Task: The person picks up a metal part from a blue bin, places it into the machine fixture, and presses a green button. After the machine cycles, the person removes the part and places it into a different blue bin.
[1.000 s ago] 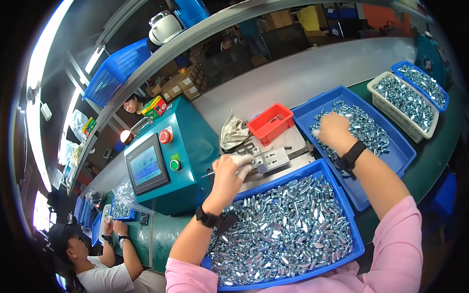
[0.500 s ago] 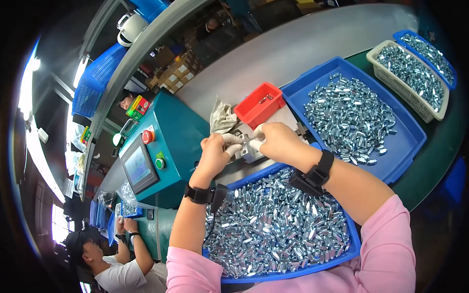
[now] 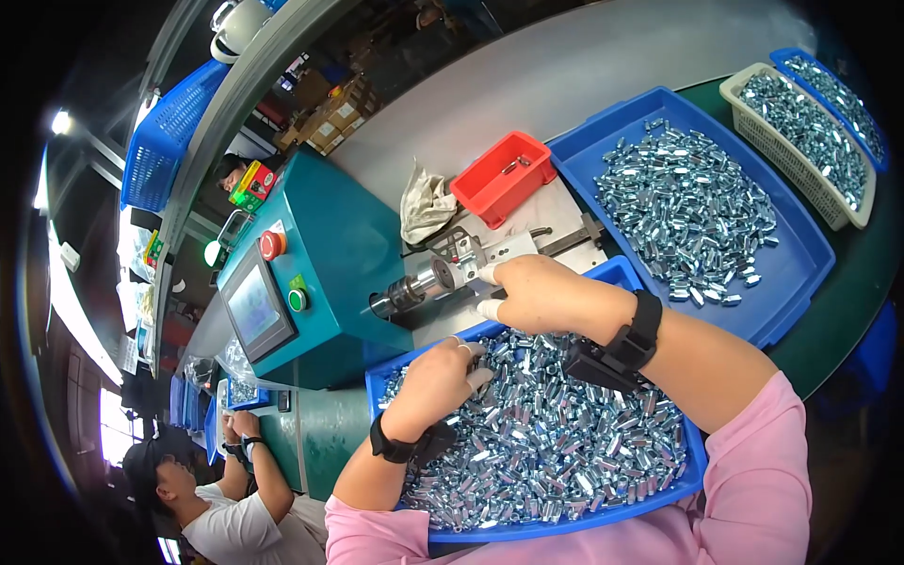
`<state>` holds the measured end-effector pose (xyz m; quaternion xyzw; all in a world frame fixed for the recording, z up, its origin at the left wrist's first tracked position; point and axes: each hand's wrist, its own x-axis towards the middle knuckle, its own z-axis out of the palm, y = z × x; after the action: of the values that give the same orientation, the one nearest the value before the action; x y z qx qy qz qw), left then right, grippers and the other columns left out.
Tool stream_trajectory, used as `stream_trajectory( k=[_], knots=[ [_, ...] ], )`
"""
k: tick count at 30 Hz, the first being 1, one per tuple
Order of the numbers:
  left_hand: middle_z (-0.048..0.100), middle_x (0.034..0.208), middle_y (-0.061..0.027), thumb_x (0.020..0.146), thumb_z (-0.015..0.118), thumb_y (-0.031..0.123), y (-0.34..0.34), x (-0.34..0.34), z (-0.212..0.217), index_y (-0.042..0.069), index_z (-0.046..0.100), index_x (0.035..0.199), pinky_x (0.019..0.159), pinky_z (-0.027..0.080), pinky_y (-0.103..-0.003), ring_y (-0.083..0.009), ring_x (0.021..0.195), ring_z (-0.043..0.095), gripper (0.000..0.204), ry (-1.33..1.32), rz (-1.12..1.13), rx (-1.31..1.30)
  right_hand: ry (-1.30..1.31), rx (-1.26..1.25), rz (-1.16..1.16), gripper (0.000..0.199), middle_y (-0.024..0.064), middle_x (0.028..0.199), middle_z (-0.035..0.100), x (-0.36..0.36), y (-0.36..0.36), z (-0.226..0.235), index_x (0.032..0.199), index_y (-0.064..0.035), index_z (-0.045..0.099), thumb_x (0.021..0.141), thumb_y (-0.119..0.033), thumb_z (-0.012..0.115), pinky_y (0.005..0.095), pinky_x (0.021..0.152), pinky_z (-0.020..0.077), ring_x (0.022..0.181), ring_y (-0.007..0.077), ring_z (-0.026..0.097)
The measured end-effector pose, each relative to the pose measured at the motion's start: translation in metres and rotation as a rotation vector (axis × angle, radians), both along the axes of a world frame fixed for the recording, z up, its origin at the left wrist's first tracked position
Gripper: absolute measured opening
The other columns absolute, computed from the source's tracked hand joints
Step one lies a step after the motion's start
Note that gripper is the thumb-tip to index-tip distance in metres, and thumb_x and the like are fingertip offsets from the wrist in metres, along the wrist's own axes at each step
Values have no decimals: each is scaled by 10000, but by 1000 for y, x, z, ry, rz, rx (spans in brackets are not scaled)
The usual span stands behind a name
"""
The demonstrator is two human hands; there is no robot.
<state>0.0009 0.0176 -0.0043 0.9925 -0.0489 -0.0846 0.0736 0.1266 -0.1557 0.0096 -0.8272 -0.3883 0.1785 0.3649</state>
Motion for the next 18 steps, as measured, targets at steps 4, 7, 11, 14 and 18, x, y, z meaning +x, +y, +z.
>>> stream_trajectory(
  k=[4, 7, 11, 14, 18],
  knots=[
    [617, 844, -159, 777, 666, 124, -1, 2, -8, 39, 640, 1001, 680, 476, -398, -326, 765, 608, 241, -34, -34, -113, 294, -40, 46, 565, 193, 873, 647, -7, 0, 8, 1329, -9, 452, 840, -241, 616, 331, 611, 508, 686, 213, 640],
    [609, 825, -165, 771, 669, 115, -2, 3, 0, 28, 633, 984, 662, 481, -390, -323, 743, 613, 233, 47, 10, -283, 340, 27, 109, 654, 134, 822, 634, -7, 4, -5, 1420, -67, 354, 858, -237, 644, 286, 533, 496, 574, 137, 609],
    [604, 795, -153, 770, 677, 123, -2, 1, 1, 33, 643, 976, 670, 482, -385, -305, 747, 621, 228, -9, -40, -303, 437, 26, 147, 769, 136, 864, 616, -6, 4, -8, 1463, -55, 233, 849, -239, 658, 270, 547, 499, 591, 133, 603],
    [608, 767, -144, 775, 686, 144, -1, 0, -1, 35, 653, 969, 661, 482, -379, -291, 729, 624, 225, -15, -96, -388, 456, 68, 178, 829, 152, 942, 591, -5, 4, -15, 1475, -47, 175, 838, -235, 672, 267, 550, 499, 597, 128, 591],
    [615, 740, -131, 783, 695, 168, -5, 1, 8, 39, 664, 960, 651, 484, -370, -274, 704, 624, 221, 57, -98, -414, 397, 56, 182, 846, 169, 1026, 568, -7, 5, -15, 1478, -55, 165, 832, -234, 681, 267, 555, 500, 610, 126, 590]
  ],
)
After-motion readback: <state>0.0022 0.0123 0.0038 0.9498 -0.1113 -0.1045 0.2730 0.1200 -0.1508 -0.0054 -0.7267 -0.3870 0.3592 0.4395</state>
